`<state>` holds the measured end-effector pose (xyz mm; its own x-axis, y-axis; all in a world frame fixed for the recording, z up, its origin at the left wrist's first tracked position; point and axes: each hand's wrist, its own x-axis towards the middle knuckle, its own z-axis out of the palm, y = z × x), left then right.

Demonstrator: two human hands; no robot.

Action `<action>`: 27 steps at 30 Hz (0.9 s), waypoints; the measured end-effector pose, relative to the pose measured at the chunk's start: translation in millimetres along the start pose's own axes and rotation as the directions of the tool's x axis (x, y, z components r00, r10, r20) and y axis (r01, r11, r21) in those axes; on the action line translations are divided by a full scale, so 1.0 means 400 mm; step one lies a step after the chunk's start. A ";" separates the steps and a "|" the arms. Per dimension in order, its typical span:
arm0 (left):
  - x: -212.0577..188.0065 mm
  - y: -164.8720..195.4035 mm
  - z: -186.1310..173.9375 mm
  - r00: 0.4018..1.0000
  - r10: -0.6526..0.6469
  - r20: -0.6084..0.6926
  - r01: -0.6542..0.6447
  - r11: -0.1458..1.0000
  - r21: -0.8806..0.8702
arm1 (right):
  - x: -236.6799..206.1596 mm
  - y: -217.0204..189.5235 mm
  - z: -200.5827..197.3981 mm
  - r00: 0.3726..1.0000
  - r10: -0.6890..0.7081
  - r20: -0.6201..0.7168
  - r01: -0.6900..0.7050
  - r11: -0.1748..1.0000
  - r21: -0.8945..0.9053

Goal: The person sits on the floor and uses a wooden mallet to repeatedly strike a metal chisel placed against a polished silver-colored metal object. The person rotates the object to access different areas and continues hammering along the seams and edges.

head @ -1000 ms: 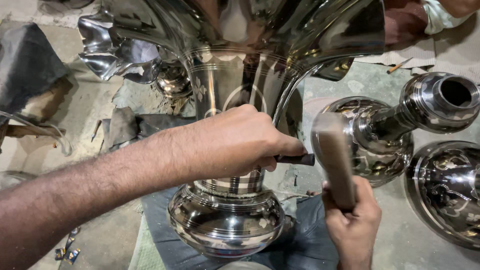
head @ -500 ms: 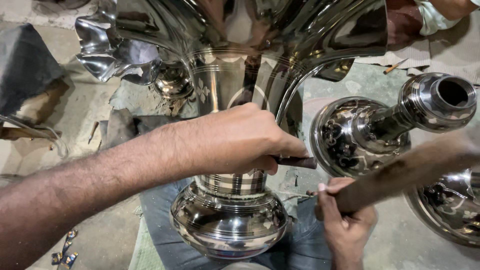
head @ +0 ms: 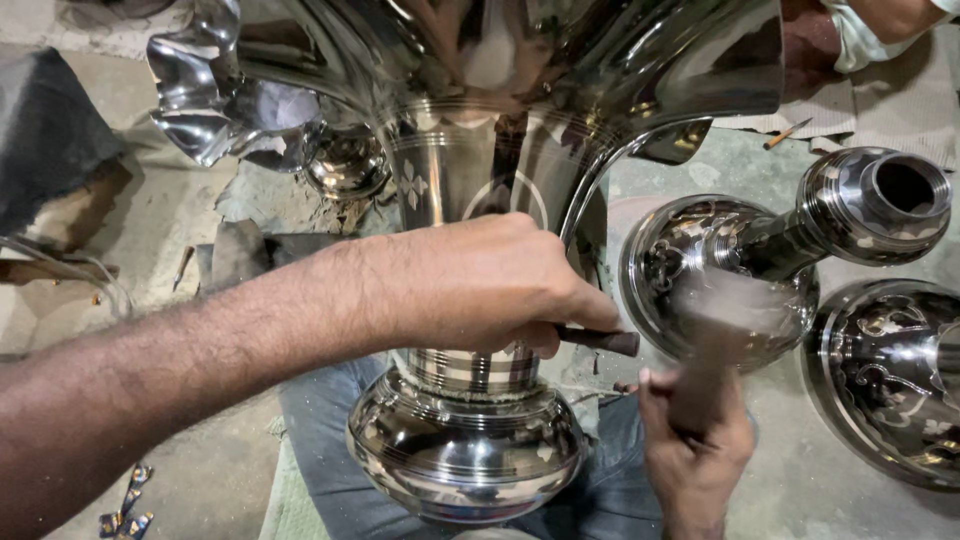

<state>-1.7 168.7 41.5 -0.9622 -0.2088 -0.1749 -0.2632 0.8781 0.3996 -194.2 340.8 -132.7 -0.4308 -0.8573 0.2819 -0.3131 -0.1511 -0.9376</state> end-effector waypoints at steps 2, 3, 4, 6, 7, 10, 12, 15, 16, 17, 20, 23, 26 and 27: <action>-0.001 -0.002 -0.002 1.000 0.018 0.010 -0.018 1.000 -0.001 | -0.002 -0.008 0.004 0.999 0.037 -0.022 -0.038 0.999 -0.034; 0.000 -0.003 -0.003 1.000 0.010 0.026 -0.010 1.000 -0.011 | -0.005 -0.011 0.006 0.996 0.093 -0.001 -0.092 0.985 -0.147; 0.000 -0.004 -0.004 0.999 0.001 0.041 0.000 1.000 -0.021 | -0.007 -0.014 0.007 0.989 0.148 0.016 -0.139 0.956 -0.259; -0.004 -0.006 -0.006 0.999 0.038 -0.001 -0.038 0.998 -0.056 | -0.012 -0.015 0.013 0.999 0.011 -0.052 -0.012 1.000 -0.004; -0.006 -0.008 -0.007 0.998 0.055 -0.025 -0.056 0.996 -0.073 | -0.014 -0.014 0.017 0.994 -0.052 -0.096 0.064 0.991 0.122; -0.001 -0.011 -0.005 0.998 0.004 0.067 -0.004 1.000 0.002 | -0.016 -0.010 0.023 0.994 0.103 -0.033 -0.107 0.982 -0.158; -0.002 -0.014 -0.004 0.998 0.033 0.057 -0.033 0.999 -0.012 | -0.017 -0.009 0.026 0.991 -0.073 -0.109 0.077 0.996 0.034; -0.001 -0.017 -0.002 0.996 0.047 0.070 -0.046 0.999 -0.026 | -0.019 -0.012 0.026 0.997 -0.017 -0.076 0.012 0.998 -0.065; -0.002 -0.017 -0.002 0.996 0.043 0.079 -0.041 0.999 -0.031 | -0.019 -0.014 0.026 0.997 0.060 -0.040 -0.065 0.985 -0.160; -0.005 -0.018 -0.002 0.996 0.074 0.043 -0.072 0.997 -0.042 | -0.020 -0.016 0.026 0.997 0.003 -0.072 -0.008 0.997 -0.071; -0.014 -0.020 -0.008 0.991 0.135 -0.020 -0.136 0.990 -0.044 | -0.022 -0.021 0.026 0.991 -0.084 -0.107 0.081 0.996 -0.027; -0.015 -0.021 -0.011 0.990 0.136 0.028 -0.135 0.990 -0.028 | -0.027 -0.019 0.030 0.996 -0.055 -0.067 0.049 0.995 -0.092; -0.013 -0.023 -0.013 0.987 0.149 0.053 -0.147 0.989 -0.034 | -0.035 -0.012 0.035 0.988 -0.094 -0.126 0.110 0.986 0.123; -0.013 -0.024 -0.013 0.988 0.147 0.056 -0.145 0.989 -0.040 | -0.039 -0.011 0.036 0.993 -0.052 -0.102 0.048 0.998 -0.042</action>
<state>5.5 159.2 43.1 -0.9850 -0.0530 -0.1643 -0.1236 0.8809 0.4569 -174.1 347.7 -135.8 -0.4983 -0.7933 0.3499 -0.3691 -0.1711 -0.9135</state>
